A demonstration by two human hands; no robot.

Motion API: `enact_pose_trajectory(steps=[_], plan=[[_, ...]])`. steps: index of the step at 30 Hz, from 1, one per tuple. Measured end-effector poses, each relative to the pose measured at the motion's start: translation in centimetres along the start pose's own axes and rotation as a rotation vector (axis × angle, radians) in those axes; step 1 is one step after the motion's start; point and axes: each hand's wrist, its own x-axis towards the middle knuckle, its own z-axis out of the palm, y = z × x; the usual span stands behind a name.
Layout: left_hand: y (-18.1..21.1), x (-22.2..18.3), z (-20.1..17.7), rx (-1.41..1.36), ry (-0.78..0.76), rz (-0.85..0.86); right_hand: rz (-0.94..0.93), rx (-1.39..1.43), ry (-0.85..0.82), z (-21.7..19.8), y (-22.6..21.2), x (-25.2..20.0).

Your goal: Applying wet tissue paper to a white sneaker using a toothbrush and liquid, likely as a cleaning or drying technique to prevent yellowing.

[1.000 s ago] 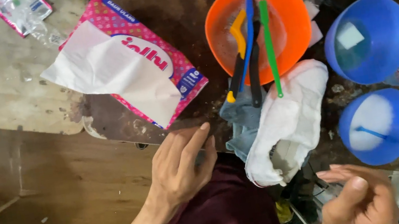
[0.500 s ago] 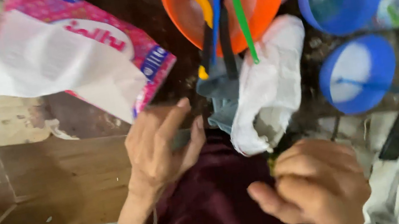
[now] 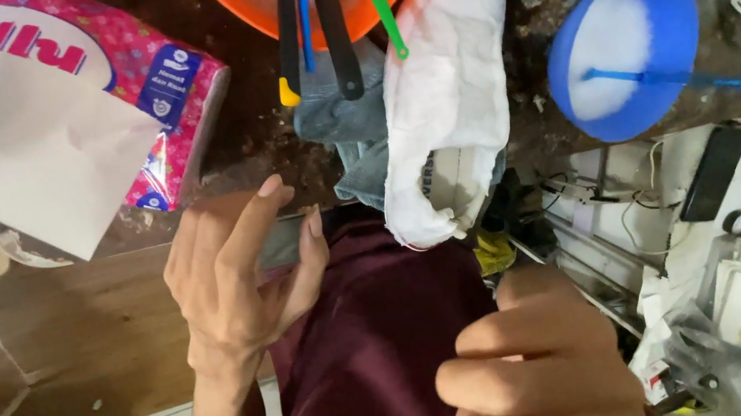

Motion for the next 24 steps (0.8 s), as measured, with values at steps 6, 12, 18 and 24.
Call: enact_pose_trajectory(steps=[6,12,18,24], plan=[[0.4,0.8,-1.8,-0.134,0.291,-0.089,-0.086,0.501,-0.534,-0.2,-0.1,-0.7],[-0.2,1.0,-4.3,-0.225,0.449,-0.216,-0.114,0.473,-0.815,1.5,2.8,-3.7],[-2.5,-0.7,-6.3,-0.351,0.392,-0.217,-0.039,0.311,-0.612,2.4,2.2,-4.8],[-4.0,4.6,-8.8,-0.155,0.306,-0.325,-0.127,0.314,-0.628,3.0,1.3,-4.4]])
